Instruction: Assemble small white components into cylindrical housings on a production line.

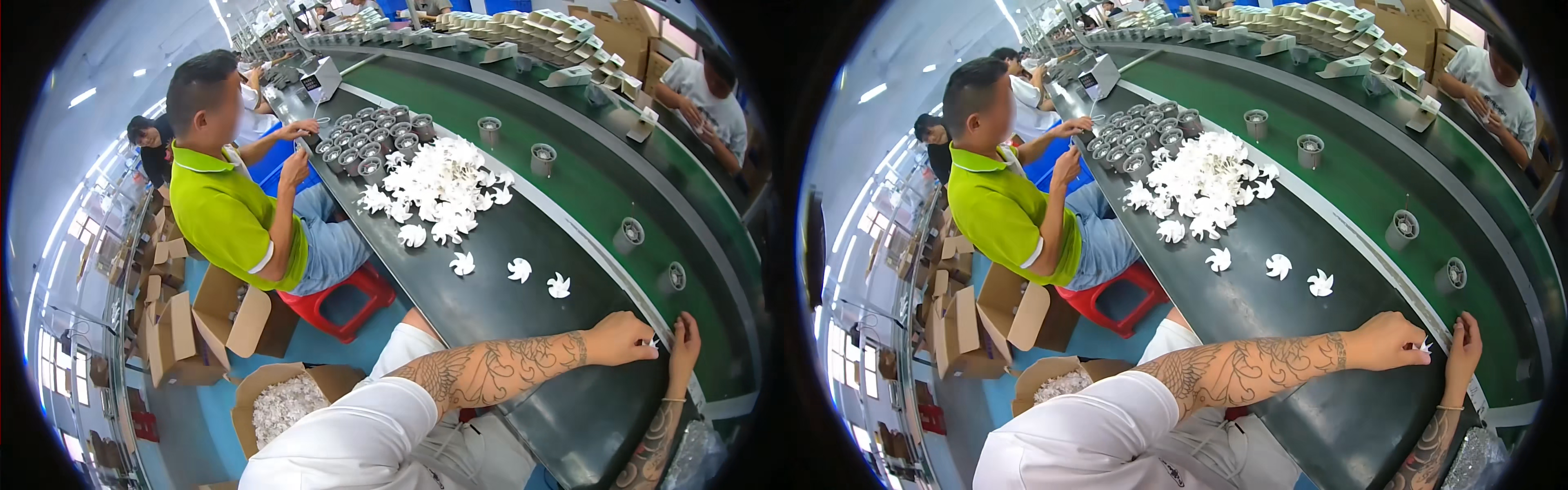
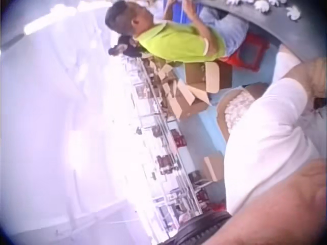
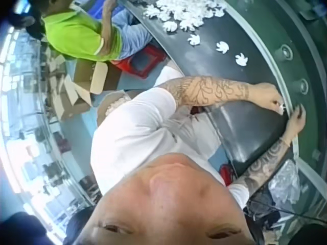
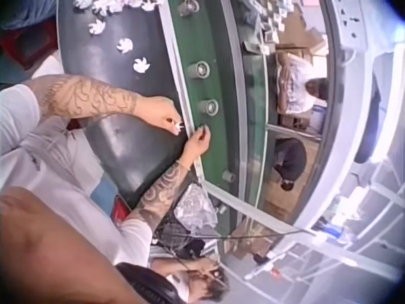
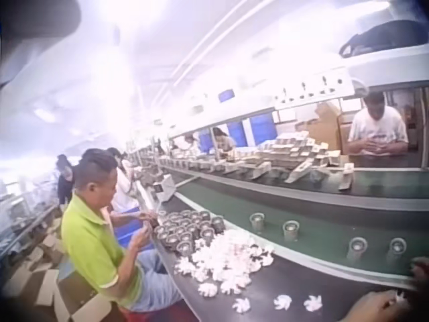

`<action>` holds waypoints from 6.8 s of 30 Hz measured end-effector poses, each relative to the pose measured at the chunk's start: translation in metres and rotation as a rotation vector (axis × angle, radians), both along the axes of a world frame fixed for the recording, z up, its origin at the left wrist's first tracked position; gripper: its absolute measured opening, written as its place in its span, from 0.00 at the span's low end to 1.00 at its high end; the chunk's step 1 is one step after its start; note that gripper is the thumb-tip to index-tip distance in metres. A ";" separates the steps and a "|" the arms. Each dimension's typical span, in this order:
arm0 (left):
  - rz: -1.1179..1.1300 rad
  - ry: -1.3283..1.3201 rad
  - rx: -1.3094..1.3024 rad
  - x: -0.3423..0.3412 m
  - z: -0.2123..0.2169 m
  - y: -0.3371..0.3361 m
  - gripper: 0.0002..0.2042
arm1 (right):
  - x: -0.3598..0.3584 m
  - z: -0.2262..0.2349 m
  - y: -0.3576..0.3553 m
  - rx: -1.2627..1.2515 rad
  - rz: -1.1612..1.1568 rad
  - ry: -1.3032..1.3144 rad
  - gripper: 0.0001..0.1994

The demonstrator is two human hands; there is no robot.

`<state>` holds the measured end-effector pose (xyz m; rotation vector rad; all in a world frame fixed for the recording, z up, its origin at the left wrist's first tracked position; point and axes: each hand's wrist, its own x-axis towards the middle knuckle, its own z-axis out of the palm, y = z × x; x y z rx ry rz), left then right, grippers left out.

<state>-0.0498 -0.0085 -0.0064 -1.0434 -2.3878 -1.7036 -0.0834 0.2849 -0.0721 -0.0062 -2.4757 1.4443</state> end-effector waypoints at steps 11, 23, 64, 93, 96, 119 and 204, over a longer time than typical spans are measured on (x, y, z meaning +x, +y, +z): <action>0.025 0.089 0.015 -0.004 -0.009 0.006 0.15 | 0.004 0.007 0.000 0.014 -0.011 0.008 0.13; -0.012 0.098 -0.014 -0.003 -0.008 0.001 0.09 | 0.001 0.004 -0.004 0.027 0.001 0.006 0.12; 0.063 0.016 0.015 -0.009 -0.003 0.005 0.09 | -0.028 0.048 0.110 0.042 -1.135 0.051 0.50; -0.184 -0.270 0.424 -0.020 -0.008 -0.001 0.10 | 0.065 0.067 -0.116 -0.802 0.071 -0.046 0.25; -0.277 -0.206 0.262 -0.011 -0.005 -0.001 0.09 | 0.066 0.069 -0.117 -0.760 0.046 -0.100 0.27; -0.094 -0.248 0.257 -0.004 0.000 0.003 0.06 | 0.065 0.072 -0.112 -0.641 0.123 -0.159 0.26; 0.229 0.173 0.080 -0.029 -0.016 0.002 0.09 | 0.021 0.075 0.078 0.832 -0.931 -0.417 0.32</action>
